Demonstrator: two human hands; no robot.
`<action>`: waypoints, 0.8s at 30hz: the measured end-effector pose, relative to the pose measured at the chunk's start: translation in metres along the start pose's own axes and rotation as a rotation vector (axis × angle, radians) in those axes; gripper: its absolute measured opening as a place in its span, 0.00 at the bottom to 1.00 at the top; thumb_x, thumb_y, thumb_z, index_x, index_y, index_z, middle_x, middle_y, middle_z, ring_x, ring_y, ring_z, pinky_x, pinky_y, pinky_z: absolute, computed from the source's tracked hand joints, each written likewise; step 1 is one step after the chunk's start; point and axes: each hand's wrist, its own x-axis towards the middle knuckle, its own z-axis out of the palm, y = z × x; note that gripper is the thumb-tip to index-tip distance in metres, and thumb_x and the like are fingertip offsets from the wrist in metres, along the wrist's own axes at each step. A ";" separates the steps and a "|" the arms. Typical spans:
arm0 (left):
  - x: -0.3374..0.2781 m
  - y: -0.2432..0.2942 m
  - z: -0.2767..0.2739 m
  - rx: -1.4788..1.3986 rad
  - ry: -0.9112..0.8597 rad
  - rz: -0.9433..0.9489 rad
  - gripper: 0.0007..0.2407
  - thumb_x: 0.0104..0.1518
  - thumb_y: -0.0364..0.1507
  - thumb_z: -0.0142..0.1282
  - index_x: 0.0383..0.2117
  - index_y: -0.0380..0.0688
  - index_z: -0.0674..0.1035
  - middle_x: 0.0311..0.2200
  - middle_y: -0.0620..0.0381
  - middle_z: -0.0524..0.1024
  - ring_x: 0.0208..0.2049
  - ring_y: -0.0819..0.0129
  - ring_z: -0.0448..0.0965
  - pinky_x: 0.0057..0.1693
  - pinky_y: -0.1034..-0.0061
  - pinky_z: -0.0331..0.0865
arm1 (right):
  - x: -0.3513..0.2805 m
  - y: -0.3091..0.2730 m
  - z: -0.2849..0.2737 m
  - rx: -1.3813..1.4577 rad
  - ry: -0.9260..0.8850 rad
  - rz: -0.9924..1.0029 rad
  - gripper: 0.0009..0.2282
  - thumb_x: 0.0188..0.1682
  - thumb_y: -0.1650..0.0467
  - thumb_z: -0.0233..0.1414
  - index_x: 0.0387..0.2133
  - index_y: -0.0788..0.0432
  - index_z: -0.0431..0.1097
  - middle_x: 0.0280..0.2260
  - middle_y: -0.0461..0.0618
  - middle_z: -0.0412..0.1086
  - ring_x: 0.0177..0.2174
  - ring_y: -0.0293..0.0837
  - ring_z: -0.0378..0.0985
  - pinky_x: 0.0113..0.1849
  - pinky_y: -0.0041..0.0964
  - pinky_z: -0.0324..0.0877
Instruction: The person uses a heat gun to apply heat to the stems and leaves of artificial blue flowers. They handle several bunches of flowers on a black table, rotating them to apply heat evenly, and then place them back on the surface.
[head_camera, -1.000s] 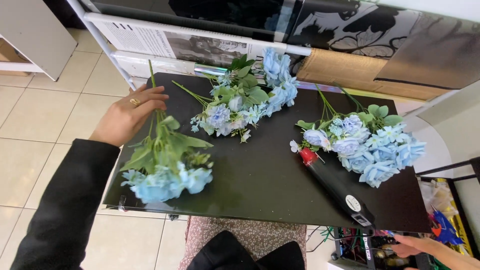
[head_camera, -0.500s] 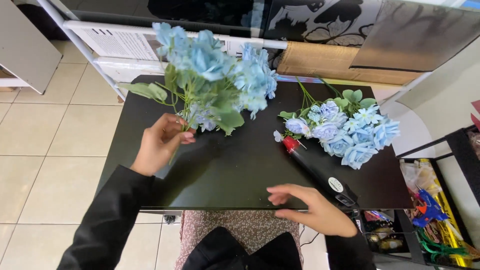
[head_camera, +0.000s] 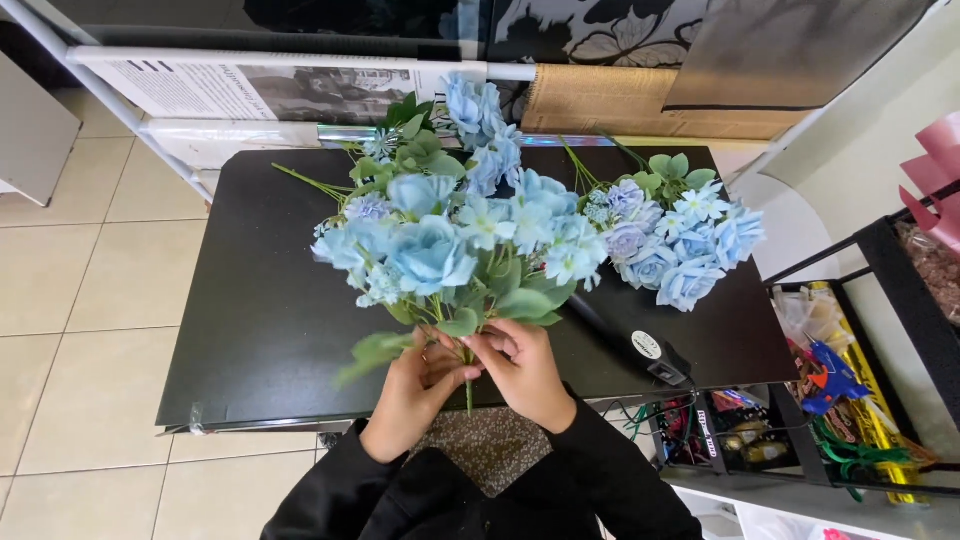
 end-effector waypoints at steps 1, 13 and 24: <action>-0.003 0.004 -0.005 -0.002 -0.001 -0.001 0.12 0.62 0.23 0.56 0.49 0.39 0.69 0.40 0.48 0.83 0.44 0.61 0.88 0.56 0.67 0.85 | -0.002 -0.003 -0.006 -0.002 0.001 0.002 0.06 0.53 0.73 0.56 0.36 0.67 0.75 0.23 0.51 0.76 0.24 0.36 0.77 0.30 0.32 0.74; -0.010 0.000 0.014 -0.124 0.105 0.032 0.17 0.62 0.25 0.55 0.58 0.37 0.73 0.56 0.45 0.77 0.60 0.57 0.79 0.64 0.68 0.77 | -0.026 -0.006 0.007 -0.017 0.156 0.082 0.08 0.48 0.72 0.61 0.39 0.64 0.79 0.34 0.51 0.82 0.34 0.43 0.88 0.39 0.32 0.83; -0.011 -0.008 0.025 -0.226 0.286 0.050 0.05 0.62 0.23 0.56 0.42 0.40 0.78 0.44 0.49 0.83 0.50 0.60 0.85 0.59 0.69 0.81 | -0.041 0.010 0.011 0.032 0.256 0.180 0.18 0.55 0.69 0.51 0.56 0.67 0.68 0.42 0.56 0.70 0.43 0.48 0.82 0.43 0.41 0.87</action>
